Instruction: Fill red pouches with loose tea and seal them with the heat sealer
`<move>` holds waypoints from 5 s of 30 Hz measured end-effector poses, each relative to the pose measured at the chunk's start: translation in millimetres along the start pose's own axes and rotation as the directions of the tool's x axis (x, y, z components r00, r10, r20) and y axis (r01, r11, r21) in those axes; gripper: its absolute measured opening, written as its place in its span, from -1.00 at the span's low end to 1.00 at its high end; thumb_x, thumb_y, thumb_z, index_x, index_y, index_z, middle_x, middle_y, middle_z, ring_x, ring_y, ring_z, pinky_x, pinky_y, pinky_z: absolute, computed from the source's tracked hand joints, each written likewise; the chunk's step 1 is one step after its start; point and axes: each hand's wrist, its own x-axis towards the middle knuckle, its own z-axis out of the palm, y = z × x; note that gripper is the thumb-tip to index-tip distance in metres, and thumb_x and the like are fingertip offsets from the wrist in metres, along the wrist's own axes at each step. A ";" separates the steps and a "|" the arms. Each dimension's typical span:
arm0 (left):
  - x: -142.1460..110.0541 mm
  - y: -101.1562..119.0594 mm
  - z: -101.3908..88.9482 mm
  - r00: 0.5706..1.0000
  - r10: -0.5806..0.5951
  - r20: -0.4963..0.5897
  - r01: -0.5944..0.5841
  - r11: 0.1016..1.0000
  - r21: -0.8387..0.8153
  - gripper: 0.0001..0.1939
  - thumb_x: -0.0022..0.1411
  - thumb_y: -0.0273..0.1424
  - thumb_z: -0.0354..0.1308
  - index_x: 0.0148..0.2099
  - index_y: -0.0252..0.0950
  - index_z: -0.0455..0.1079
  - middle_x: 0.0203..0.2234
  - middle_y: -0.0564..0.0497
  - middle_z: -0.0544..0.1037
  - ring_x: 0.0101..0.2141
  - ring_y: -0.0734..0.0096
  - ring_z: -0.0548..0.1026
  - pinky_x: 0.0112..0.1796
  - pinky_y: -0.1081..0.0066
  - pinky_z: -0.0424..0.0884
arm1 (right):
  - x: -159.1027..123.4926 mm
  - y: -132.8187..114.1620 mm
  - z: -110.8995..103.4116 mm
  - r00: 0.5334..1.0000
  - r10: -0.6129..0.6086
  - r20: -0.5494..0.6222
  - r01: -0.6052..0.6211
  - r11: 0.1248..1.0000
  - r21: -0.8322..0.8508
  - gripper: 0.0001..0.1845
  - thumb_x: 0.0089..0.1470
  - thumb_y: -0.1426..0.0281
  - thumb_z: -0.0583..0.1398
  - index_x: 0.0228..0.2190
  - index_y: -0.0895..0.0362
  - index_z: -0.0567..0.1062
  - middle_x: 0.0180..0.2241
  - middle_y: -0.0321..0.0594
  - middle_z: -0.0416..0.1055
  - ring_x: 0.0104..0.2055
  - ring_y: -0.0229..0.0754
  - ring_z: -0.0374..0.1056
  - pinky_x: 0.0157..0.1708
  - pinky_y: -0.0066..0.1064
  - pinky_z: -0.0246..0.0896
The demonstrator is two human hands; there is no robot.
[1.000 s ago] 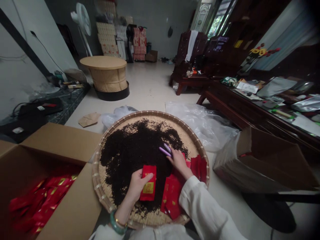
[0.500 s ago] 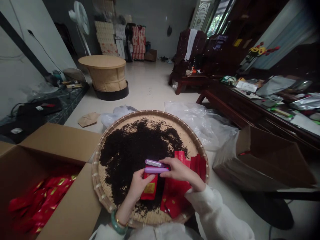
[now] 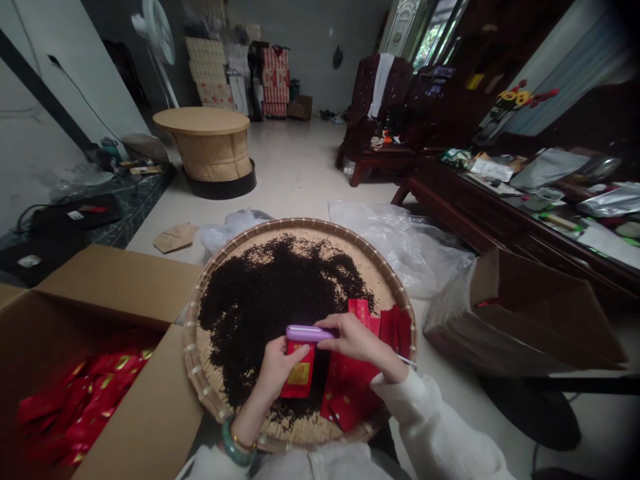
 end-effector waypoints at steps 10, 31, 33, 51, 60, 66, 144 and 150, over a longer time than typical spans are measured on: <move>-3.4 18.0 3.2 0.999 0.051 0.016 -0.048 0.991 -0.123 -0.46 -0.18 -0.14 0.41 -0.15 -0.33 0.49 -0.29 -0.10 0.63 -0.33 0.23 0.56 -0.30 0.39 0.44 | 0.9 -2.6 0.5 1.000 0.006 0.007 -0.006 1.000 0.010 -0.71 -0.02 0.35 0.27 -0.19 0.10 0.60 -0.31 -0.18 0.56 -0.28 -0.06 0.45 -0.30 -0.39 0.22; -1.5 22.0 5.5 0.998 0.059 0.001 -0.059 0.993 -0.105 -0.51 -0.18 -0.04 0.38 -0.34 -0.36 0.52 -0.46 -0.04 0.60 -0.46 0.34 0.49 -0.38 0.43 0.38 | 7.8 -2.1 21.4 0.997 -0.042 -0.071 0.038 0.997 -0.060 -0.54 0.16 0.06 0.12 -0.35 0.17 0.61 -0.45 -0.18 0.52 -0.42 -0.18 0.37 -0.46 -0.47 0.04; -1.4 22.3 6.2 0.998 0.062 0.000 -0.062 0.993 -0.102 -0.50 -0.18 -0.04 0.38 -0.34 -0.37 0.52 -0.47 -0.04 0.60 -0.47 0.35 0.49 -0.39 0.44 0.38 | 7.9 -2.6 21.2 0.997 -0.035 -0.073 0.030 0.997 -0.073 -0.58 0.16 0.09 0.14 -0.36 0.17 0.61 -0.45 -0.18 0.51 -0.43 -0.19 0.36 -0.47 -0.48 0.02; -5.3 7.4 -0.9 0.983 -0.138 0.123 0.141 0.990 -0.017 -0.51 -0.27 -0.25 0.47 -0.29 -0.38 0.41 -0.53 -0.01 0.60 -0.53 0.27 0.57 -0.47 0.38 0.46 | 5.7 -2.8 10.5 0.996 0.057 -0.064 -0.059 0.998 -0.030 -0.71 0.07 0.23 0.24 -0.28 0.18 0.62 -0.37 -0.18 0.55 -0.39 -0.20 0.37 -0.44 -0.48 0.07; -3.7 13.1 -0.8 0.988 -0.102 0.119 0.107 0.994 -0.036 -0.47 -0.28 -0.23 0.48 -0.25 -0.38 0.43 -0.50 0.00 0.61 -0.49 0.24 0.60 -0.44 0.39 0.49 | 6.5 -2.3 3.6 0.998 0.028 -0.051 -0.027 1.000 0.016 -0.70 0.09 0.25 0.22 -0.25 0.20 0.61 -0.36 -0.17 0.56 -0.39 -0.19 0.38 -0.43 -0.47 0.09; -6.0 15.0 -1.3 0.974 -0.135 0.182 0.162 0.976 -0.146 -0.39 -0.16 -0.03 0.38 -0.17 -0.38 0.41 -0.42 -0.10 0.64 -0.57 0.25 0.59 -0.54 0.41 0.47 | 5.8 -1.8 5.6 0.996 0.007 -0.094 -0.004 1.000 0.028 -0.68 0.11 0.19 0.20 -0.38 0.18 0.61 -0.47 -0.24 0.50 -0.45 -0.24 0.32 -0.48 -0.48 0.02; -13.3 5.5 -4.4 0.932 -0.321 0.167 0.346 0.925 -0.156 -0.51 0.03 -0.04 0.27 -0.23 -0.41 0.43 -0.52 -0.17 0.62 -0.64 0.24 0.53 -0.59 0.32 0.47 | 3.4 16.8 34.5 0.978 -0.012 -0.206 0.077 0.948 0.309 -0.81 0.09 0.33 0.22 -0.44 0.16 0.58 -0.45 -0.24 0.45 -0.42 -0.25 0.35 -0.39 -0.44 0.24; -2.9 -9.1 -10.1 0.928 -0.343 0.143 0.365 0.913 -0.181 -0.51 0.06 -0.04 0.23 -0.23 -0.42 0.48 -0.47 -0.20 0.64 -0.62 0.23 0.54 -0.58 0.34 0.48 | 9.8 29.0 36.2 0.972 0.178 -0.156 -0.122 0.941 0.317 -0.72 0.08 0.22 0.24 -0.47 0.19 0.56 -0.62 -0.32 0.37 -0.58 -0.29 0.27 -0.55 -0.50 0.14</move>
